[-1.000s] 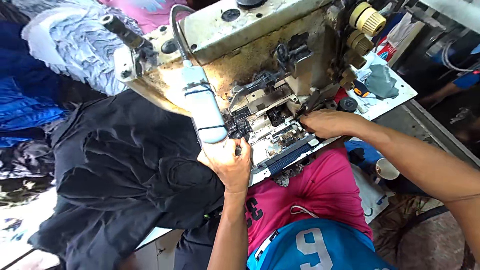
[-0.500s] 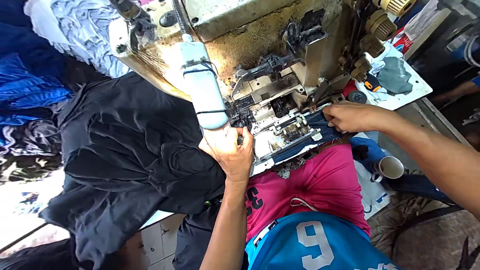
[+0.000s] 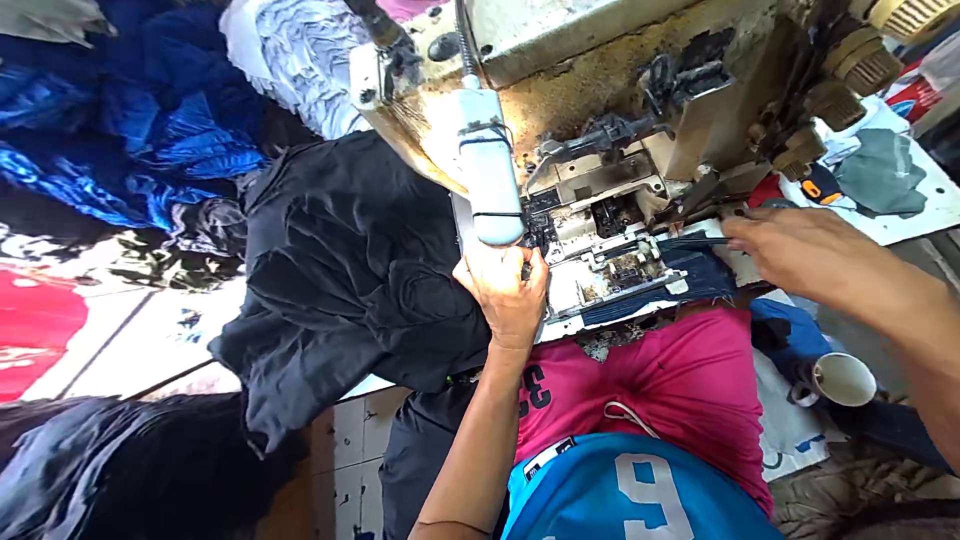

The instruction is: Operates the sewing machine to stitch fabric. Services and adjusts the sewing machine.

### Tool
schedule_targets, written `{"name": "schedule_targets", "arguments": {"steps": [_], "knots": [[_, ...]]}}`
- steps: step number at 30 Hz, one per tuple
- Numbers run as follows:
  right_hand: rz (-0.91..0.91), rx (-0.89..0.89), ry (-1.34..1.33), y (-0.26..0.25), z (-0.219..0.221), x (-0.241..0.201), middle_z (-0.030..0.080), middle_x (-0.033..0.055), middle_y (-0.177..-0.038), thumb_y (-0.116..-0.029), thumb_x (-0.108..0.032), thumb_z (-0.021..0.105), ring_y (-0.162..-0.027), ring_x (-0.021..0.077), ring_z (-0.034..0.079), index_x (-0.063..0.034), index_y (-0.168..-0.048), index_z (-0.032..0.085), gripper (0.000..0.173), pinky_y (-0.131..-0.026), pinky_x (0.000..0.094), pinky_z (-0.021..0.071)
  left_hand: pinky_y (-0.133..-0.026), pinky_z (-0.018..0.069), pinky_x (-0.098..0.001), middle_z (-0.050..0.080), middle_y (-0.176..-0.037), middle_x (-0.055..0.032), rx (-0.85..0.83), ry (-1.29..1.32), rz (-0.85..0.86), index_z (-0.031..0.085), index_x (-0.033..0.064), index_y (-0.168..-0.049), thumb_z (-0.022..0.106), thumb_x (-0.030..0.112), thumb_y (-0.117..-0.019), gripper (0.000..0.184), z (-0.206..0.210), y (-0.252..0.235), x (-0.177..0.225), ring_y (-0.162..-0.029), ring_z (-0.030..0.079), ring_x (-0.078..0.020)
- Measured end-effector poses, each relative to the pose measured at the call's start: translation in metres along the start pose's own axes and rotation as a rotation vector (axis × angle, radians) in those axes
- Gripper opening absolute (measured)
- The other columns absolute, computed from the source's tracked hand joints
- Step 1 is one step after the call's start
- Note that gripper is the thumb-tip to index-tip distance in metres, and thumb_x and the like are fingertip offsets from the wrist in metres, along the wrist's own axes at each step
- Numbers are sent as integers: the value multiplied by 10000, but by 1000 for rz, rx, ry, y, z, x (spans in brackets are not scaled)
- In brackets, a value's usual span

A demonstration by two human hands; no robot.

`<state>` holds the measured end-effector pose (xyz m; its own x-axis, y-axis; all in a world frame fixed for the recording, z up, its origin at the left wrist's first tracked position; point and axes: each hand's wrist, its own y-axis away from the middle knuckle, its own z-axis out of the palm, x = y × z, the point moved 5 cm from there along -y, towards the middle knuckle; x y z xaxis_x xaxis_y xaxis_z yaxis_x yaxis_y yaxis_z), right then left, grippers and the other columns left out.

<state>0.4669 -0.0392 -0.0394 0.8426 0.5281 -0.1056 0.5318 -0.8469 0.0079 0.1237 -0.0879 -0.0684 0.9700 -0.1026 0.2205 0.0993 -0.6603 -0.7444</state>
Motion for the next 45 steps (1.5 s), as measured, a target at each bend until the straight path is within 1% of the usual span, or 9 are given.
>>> {"name": "schedule_targets", "arguments": {"steps": [4,7,11,13,17,21,27,35,45], "knots": [[40,13,-226,22,-22,-4,640,104,-886,-1016,-105,599,-798,300,672,-74,-1020,652,62,-686,534,571,-1047,352,-542,665,-1295,-92,9,-12,-5,699,121,-762,707,271,-916,214,1,-1,1,-1219,565,-297],[76,181,-521,27,-36,-21,613,-68,-791,-1037,-334,464,-655,82,590,-213,-1095,675,250,-564,343,509,-1056,357,-537,670,-1298,-98,16,-3,-7,703,120,-753,709,264,-913,215,1,0,0,-1249,561,-298],[22,358,-755,-9,-35,-69,717,-72,-936,-1034,-295,584,-752,25,655,-200,-1132,749,215,-654,263,575,-1069,353,-534,667,-1317,-84,13,1,-8,709,126,-747,712,266,-909,214,1,0,-1,-1267,553,-291],[-12,377,-656,-33,-35,-90,734,-49,-1026,-1038,-266,586,-865,57,685,-196,-1131,767,215,-758,313,590,-1069,360,-533,668,-1327,-75,15,-3,-4,707,127,-744,714,262,-906,211,0,-1,0,-1264,563,-279],[35,287,-524,-78,-38,-116,736,6,-901,-1036,-256,596,-821,199,698,-203,-1057,784,197,-708,499,560,-1052,365,-519,663,-1332,-72,18,-2,-9,699,131,-741,722,271,-907,219,-1,-1,0,-1261,563,-266],[53,222,-420,-103,-37,-129,723,59,-887,-1017,-273,619,-861,284,700,-187,-1012,769,173,-697,561,543,-1077,360,-520,657,-1361,-61,17,31,-14,718,137,-757,728,263,-895,187,0,-1,-1,-1305,553,-241],[65,197,-354,-121,-32,-134,724,53,-902,-1010,-312,585,-918,281,699,-196,-988,758,209,-764,541,548,-1078,354,-525,654,-1374,-29,0,68,-29,732,160,-767,751,282,-882,168,1,-1,-3,-1326,540,-224],[45,215,-311,-125,-33,-141,663,88,-771,-984,-231,576,-821,305,680,-130,-842,676,201,-697,531,515,-1057,366,-523,644,-1390,-17,-11,104,-36,706,156,-742,753,262,-880,181,1,-1,-5,-1308,548,-227],[62,186,-367,-130,-25,-143,673,84,-774,-989,-220,594,-820,299,686,-134,-851,685,186,-689,538,520,-1059,363,-523,644,-1394,-20,-8,101,-31,708,155,-748,744,248,-876,162,0,-2,-4,-1316,545,-231]]}}
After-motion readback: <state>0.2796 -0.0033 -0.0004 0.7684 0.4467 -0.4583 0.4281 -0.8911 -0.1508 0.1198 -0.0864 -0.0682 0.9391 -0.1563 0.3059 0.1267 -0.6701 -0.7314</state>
